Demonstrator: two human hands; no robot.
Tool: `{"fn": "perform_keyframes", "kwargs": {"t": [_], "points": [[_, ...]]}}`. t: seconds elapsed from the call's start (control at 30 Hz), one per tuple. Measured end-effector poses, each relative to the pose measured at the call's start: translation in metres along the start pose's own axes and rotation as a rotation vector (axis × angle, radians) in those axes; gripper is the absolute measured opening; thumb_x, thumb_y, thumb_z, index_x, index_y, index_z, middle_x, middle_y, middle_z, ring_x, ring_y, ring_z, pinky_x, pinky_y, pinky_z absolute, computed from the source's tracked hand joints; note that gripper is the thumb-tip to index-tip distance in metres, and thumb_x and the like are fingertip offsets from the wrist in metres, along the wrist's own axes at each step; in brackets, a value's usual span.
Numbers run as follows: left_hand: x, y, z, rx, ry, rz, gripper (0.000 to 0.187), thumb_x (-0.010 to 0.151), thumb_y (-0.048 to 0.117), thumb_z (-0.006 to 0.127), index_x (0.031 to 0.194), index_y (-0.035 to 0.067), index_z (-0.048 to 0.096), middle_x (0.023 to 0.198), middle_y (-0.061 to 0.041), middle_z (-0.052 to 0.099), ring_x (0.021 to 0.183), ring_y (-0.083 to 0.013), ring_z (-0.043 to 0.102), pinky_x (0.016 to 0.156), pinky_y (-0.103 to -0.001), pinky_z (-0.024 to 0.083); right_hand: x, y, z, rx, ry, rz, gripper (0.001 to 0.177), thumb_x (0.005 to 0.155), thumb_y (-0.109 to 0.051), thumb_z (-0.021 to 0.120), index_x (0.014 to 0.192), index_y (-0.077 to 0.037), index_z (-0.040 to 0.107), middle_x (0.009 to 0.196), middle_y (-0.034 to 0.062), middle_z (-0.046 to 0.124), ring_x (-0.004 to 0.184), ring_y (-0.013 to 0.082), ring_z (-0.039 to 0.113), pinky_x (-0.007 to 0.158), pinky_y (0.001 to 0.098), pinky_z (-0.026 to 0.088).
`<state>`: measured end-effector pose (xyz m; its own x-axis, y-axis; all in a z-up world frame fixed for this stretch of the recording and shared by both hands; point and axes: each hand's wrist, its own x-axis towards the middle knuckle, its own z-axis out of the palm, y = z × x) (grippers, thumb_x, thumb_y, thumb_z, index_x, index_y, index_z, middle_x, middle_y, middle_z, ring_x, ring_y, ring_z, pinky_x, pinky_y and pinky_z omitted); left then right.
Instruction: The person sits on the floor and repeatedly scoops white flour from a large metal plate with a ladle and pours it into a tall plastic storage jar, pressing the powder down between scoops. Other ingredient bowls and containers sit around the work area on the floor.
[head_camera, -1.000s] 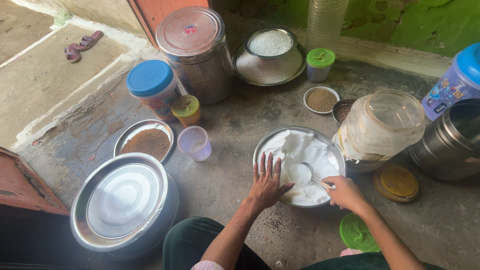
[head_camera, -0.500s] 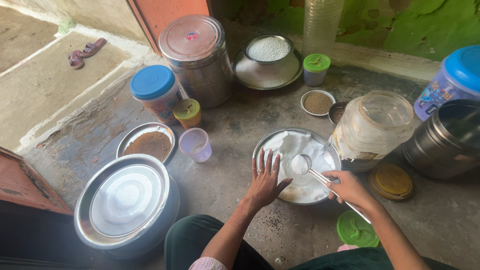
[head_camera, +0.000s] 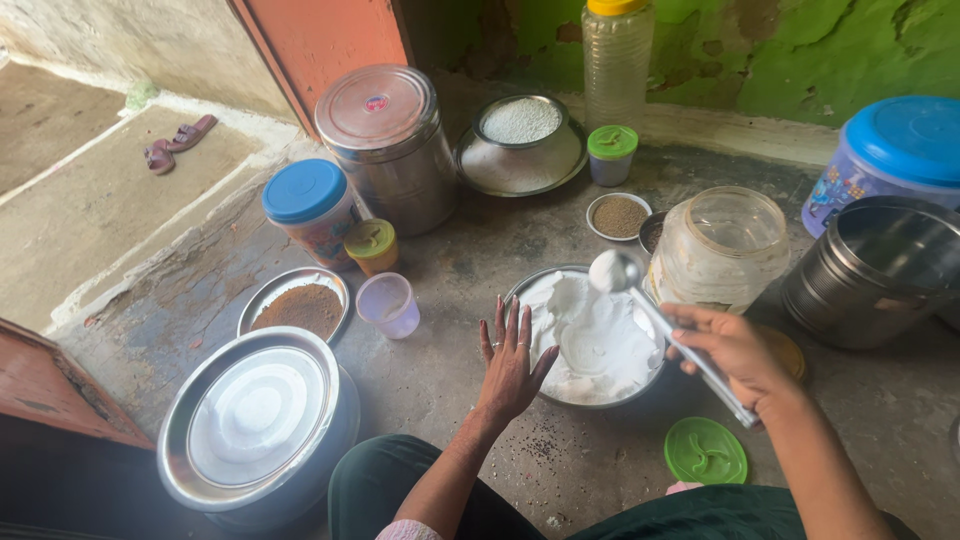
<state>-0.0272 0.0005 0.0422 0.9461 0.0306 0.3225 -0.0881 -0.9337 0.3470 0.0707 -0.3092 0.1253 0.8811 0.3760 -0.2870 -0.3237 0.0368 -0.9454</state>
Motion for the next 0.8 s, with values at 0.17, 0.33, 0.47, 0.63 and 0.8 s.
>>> {"fn": "perform_keyframes", "kwargs": {"t": [0.17,0.33,0.47,0.63,0.8], "points": [[-0.002,0.003,0.002,-0.01,-0.015,0.042,0.08,0.105,0.053,0.046,0.159,-0.002,0.022,0.169,-0.024,0.01,0.157,-0.0355,-0.008,0.124,-0.059,-0.012,-0.011,-0.021,-0.015,0.097,0.099,-0.136,0.051,0.09,0.006,0.061,0.141,0.006,0.06,0.109,0.0204,0.068,0.079,0.0183,0.066,0.058,0.0268,0.053],[-0.002,0.001,0.007,0.001,-0.048,0.045,0.08,0.106,0.053,0.043,0.159,-0.001,0.02,0.169,-0.023,0.01,0.157,-0.0355,-0.008,0.123,-0.058,-0.012,-0.009,-0.028,-0.031,0.135,0.231,-0.301,0.053,0.091,0.007,0.059,0.143,0.003,0.058,0.115,0.0184,0.069,0.083,0.0193,0.07,0.06,0.0261,0.054],[-0.002,0.0,0.008,-0.008,-0.07,0.039,0.08,0.107,0.055,0.039,0.161,0.0,0.018,0.17,-0.023,0.009,0.157,-0.0345,-0.009,0.124,-0.057,-0.012,-0.004,-0.025,-0.042,0.011,0.37,-0.405,0.052,0.094,0.009,0.057,0.145,0.001,0.057,0.12,0.0186,0.069,0.086,0.0203,0.072,0.06,0.0264,0.054],[-0.002,0.0,0.009,0.006,-0.09,0.032,0.079,0.106,0.056,0.037,0.161,0.002,0.017,0.17,-0.022,0.008,0.157,-0.0339,-0.009,0.124,-0.057,-0.013,0.003,-0.017,-0.052,-0.093,0.47,-0.414,0.051,0.093,0.009,0.057,0.143,-0.002,0.061,0.119,0.0136,0.07,0.084,0.0146,0.07,0.061,0.0238,0.049],[-0.001,-0.001,0.009,0.002,-0.088,0.028,0.079,0.107,0.055,0.037,0.161,0.001,0.018,0.17,-0.022,0.01,0.157,-0.0341,-0.009,0.124,-0.058,-0.014,0.002,-0.015,-0.054,-0.183,0.501,-0.421,0.052,0.092,0.005,0.067,0.142,-0.008,0.069,0.087,0.0058,0.067,0.069,0.006,0.05,0.063,0.0202,0.041]]}}
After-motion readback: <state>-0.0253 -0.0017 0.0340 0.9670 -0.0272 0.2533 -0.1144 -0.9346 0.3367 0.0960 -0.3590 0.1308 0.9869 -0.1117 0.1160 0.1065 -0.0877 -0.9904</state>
